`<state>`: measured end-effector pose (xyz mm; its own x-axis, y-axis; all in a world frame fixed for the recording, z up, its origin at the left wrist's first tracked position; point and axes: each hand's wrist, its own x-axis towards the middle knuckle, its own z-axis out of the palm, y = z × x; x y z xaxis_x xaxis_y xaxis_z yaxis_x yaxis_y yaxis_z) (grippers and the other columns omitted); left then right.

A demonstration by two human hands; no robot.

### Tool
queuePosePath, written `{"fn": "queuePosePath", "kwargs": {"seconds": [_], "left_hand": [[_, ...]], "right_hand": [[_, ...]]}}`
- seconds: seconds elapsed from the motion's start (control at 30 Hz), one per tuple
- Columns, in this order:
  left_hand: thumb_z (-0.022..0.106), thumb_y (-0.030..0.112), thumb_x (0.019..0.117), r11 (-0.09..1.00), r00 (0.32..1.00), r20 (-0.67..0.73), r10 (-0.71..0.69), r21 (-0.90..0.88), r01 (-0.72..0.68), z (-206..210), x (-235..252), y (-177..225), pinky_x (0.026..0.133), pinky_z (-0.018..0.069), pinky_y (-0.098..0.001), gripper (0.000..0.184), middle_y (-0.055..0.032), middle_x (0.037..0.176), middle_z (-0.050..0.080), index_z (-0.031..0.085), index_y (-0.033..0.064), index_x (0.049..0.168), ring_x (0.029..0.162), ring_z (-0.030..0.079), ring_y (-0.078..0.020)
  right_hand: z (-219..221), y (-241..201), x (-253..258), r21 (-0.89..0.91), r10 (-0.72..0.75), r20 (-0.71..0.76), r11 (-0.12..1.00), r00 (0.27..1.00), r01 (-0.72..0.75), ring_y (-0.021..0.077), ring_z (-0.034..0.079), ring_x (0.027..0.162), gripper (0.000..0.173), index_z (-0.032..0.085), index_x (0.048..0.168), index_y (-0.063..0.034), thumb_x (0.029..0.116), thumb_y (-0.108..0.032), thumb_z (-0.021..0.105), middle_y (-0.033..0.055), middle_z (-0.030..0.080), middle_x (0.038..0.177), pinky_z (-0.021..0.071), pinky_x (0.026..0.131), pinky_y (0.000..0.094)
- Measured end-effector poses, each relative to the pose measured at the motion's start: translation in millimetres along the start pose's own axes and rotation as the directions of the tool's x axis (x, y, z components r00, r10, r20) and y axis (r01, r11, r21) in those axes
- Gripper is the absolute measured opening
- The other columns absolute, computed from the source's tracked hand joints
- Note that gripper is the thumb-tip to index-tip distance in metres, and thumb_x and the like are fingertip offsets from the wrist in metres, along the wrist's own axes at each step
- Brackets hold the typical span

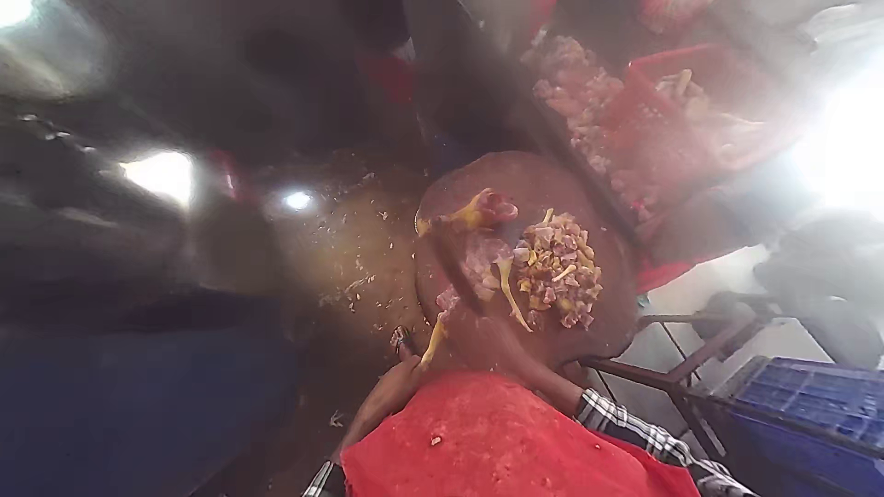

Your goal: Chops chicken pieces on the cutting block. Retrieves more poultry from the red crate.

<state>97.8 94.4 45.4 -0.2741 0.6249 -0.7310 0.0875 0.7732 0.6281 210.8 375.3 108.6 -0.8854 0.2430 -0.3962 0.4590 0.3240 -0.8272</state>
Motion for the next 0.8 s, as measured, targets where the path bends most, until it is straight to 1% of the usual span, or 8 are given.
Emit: {"fn": "queuePosePath", "kwargs": {"seconds": [0.1,0.2,0.33,0.43,0.5,0.57,0.7,0.8], "left_hand": [[0.04,0.055,0.1062,0.998,1.0,-0.028,-0.009,-0.06,0.007,-3.4,-5.1,-3.9,0.085,0.0556,-0.055,0.049,-0.0099,0.099,0.07,0.064,0.0151,0.121,0.091,0.068,-0.0257],[0.044,0.049,0.1074,0.981,0.998,-0.068,-0.009,-0.194,-0.005,-5.8,-14.1,-12.6,0.072,0.0558,-0.0454,0.043,-0.007,0.088,0.066,0.066,0.0153,0.121,0.075,0.064,-0.0202],[0.046,0.049,0.1067,0.981,0.994,-0.108,-0.008,-0.191,-0.013,-16.6,-14.6,-22.6,0.074,0.0547,-0.0437,0.039,-0.0032,0.087,0.066,0.069,0.0192,0.116,0.076,0.063,-0.0172],[0.049,0.053,0.1049,0.992,0.993,-0.112,0.047,-0.111,-0.06,-30.0,-13.9,-11.9,0.079,0.0567,-0.0488,0.04,-0.0027,0.091,0.07,0.071,0.0217,0.115,0.082,0.067,-0.0184],[0.049,0.054,0.1042,0.994,0.989,-0.114,0.093,-0.052,-0.1,-38.2,-6.6,-2.2,0.082,0.0568,-0.0508,0.04,-0.0027,0.095,0.072,0.072,0.0238,0.116,0.085,0.069,-0.019],[0.048,0.055,0.1044,0.995,0.989,-0.112,0.1,0.02,-0.099,-41.8,3.6,5.0,0.086,0.0568,-0.0538,0.043,-0.0043,0.098,0.073,0.073,0.0237,0.117,0.089,0.07,-0.0211],[0.045,0.057,0.1042,0.997,0.989,-0.145,-0.004,0.081,0.016,-41.8,30.4,15.4,0.089,0.0554,-0.0588,0.044,-0.005,0.099,0.075,0.074,0.0242,0.115,0.095,0.072,-0.0246],[0.045,0.055,0.1047,0.993,0.99,-0.143,-0.003,0.112,0.02,-45.3,34.9,16.9,0.089,0.055,-0.0592,0.044,-0.0061,0.103,0.074,0.072,0.0241,0.119,0.097,0.071,-0.0253]], "right_hand": [[-3.0,21.0,8.4,-0.2,0.3,0.101,0.94,0.949,-0.276,0.0277,0.068,0.092,0.072,0.065,0.12,-0.0095,0.1046,-0.067,0.023,0.0134,0.069,0.1,0.0559,0.085,0.0547],[-15.5,-9.9,-7.6,-0.161,0.148,0.049,0.977,0.988,-0.138,0.0207,0.064,0.076,0.07,0.064,0.114,-0.0097,0.1039,-0.067,0.025,0.0077,0.064,0.087,0.0563,0.072,0.0455],[-4.4,-4.7,-16.4,0.098,-0.026,0.1,0.995,0.995,0.017,0.0109,0.055,0.064,0.082,0.063,0.107,-0.0073,0.0963,-0.08,0.027,0.0004,0.055,0.076,0.0514,0.059,0.033],[-8.0,35.5,-6.3,-0.052,0.293,0.275,0.955,0.916,-0.291,0.0244,0.067,0.084,0.072,0.064,0.117,-0.0063,0.1063,-0.064,0.022,0.0133,0.066,0.099,0.057,0.074,0.0472],[-17.8,36.7,2.5,-0.141,0.334,0.173,0.939,0.926,-0.313,0.0267,0.068,0.088,0.072,0.066,0.115,-0.0092,0.1049,-0.067,0.024,0.0131,0.068,0.099,0.0574,0.079,0.0519],[-26.2,7.8,-4.4,-0.136,0.227,0.077,0.967,0.971,-0.215,0.0246,0.066,0.081,0.07,0.065,0.114,-0.01,0.1048,-0.066,0.025,0.0105,0.066,0.09,0.0566,0.076,0.0505],[-35.0,-65.9,-23.7,0.187,-0.28,-0.089,0.938,0.956,0.292,0.006,0.048,0.057,0.079,0.059,0.101,-0.0106,0.0941,-0.083,0.028,-0.0044,0.049,0.07,0.0448,0.051,0.0269],[-14.3,-34.9,-24.4,0.04,-0.437,-0.153,0.893,0.886,0.448,0.0077,0.056,0.066,0.082,0.063,0.102,-0.0055,0.099,-0.077,0.023,0.001,0.057,0.074,0.0526,0.061,0.0292]]}}
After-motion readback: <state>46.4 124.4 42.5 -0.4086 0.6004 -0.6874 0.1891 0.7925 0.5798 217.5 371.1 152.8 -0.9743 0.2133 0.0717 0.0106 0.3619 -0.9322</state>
